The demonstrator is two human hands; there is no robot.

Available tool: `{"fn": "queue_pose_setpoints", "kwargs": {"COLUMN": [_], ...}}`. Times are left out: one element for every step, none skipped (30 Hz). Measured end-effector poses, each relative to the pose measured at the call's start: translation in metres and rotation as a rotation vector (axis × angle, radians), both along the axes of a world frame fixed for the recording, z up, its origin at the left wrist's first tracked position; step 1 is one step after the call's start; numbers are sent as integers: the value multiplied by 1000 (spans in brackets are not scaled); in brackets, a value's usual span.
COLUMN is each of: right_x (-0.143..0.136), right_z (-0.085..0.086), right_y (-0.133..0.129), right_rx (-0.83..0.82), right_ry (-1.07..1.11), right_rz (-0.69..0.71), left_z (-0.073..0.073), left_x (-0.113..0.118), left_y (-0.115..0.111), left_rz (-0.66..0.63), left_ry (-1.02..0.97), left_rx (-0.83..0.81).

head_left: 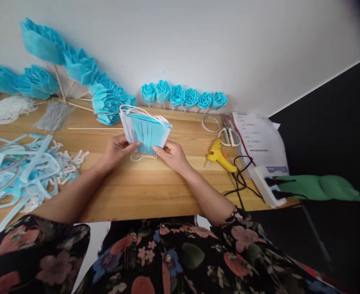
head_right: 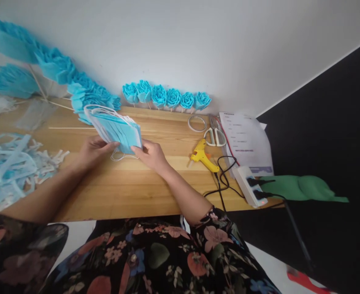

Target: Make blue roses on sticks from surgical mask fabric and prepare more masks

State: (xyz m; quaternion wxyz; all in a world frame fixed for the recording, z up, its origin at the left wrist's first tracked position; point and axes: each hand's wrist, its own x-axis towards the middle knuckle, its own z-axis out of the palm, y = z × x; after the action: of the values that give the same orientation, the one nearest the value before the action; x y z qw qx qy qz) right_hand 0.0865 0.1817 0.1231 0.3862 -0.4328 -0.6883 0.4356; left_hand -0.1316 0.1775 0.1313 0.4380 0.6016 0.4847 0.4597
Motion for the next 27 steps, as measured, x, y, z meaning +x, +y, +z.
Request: {"fn": "queue_pose_setpoints", "kwargs": {"right_x": [0, 0, -1, -1, -1, -1, -1, 0, 0, 0, 1, 1, 2, 2, 2, 3, 3, 3, 3, 3, 4, 4, 4, 4, 4, 4, 4], "right_z": [-1, -2, -2, -1, 0, 1, 2, 4, 5, 6, 6, 6, 6, 6, 5, 5, 5, 5, 5, 5, 6, 7, 8, 9, 9, 10, 10], "right_y": [0, 0, 0, -1, -2, -3, -4, -5, -5, -5, -5, -5, -4, -3, -2, -2, -1, -1, -1, -1, -1, -1, -1, -1, -1, -1, -1], "right_rx": [-15, -24, -30, -32, -27, -13, 14, 51, 92, 129, 152, 161, 157, 147, 135, 122, 108, 95, 82, 73, 68, 69, 73, 74, 73, 70, 65], "right_ry": [0, -9, -25, -48, -71, -89, -98, -97, -90, -81, -71, -63, -58, -56, -59, -66, -77, -87, -91, -90, -82, -72, -64, -63, -69, -80, -92], "right_rz": [-9, -15, -20, -26, -33, -39, -42, -42, -39, -34, -28, -16, -2, 15, 29, 39, 41, 34, 22, 10, 0, -7, -13, -19, -28, -38, -48], "left_z": [-3, -5, -7, -8, -8, -8, -7, -6, -5, -3, -3, -3, -5, -7, -9, -12, -14, -16, -17, -17, -16, -15, -14, -13, -12, -11, -11], "left_x": [0, 0, 0, 0, 0, 1, 1, 2, 2, 3, 3, 3, 4, 4, 4, 4, 4, 4, 4, 3, 3, 2, 1, 0, -1, -1, -2], "left_y": [0, 1, 0, 0, -1, -1, -3, -4, -5, -6, -7, -7, -7, -7, -6, -5, -4, -3, -3, -3, -3, -3, -4, -4, -4, -4, -4], "left_rz": [-3, -10, -20, -29, -37, -41, -42, -44, -45, -51, -58, -62, -68, -72, -74, -74, -71, -68, -65, -59, -53, -47, -40, -29, -13, 6, 32], "left_ry": [8, 17, 27, 39, 53, 68, 85, 105, 126, 145, 160, 167, 167, 161, 153, 146, 142, 140, 141, 142, 141, 134, 120, 102, 81, 58, 34], "left_rx": [6, 12, 23, 40, 66, 103, 145, 184, 217, 239, 252, 259, 256, 246, 229, 208, 185, 162, 143, 130, 124, 126, 137, 156, 180, 203, 222]}}
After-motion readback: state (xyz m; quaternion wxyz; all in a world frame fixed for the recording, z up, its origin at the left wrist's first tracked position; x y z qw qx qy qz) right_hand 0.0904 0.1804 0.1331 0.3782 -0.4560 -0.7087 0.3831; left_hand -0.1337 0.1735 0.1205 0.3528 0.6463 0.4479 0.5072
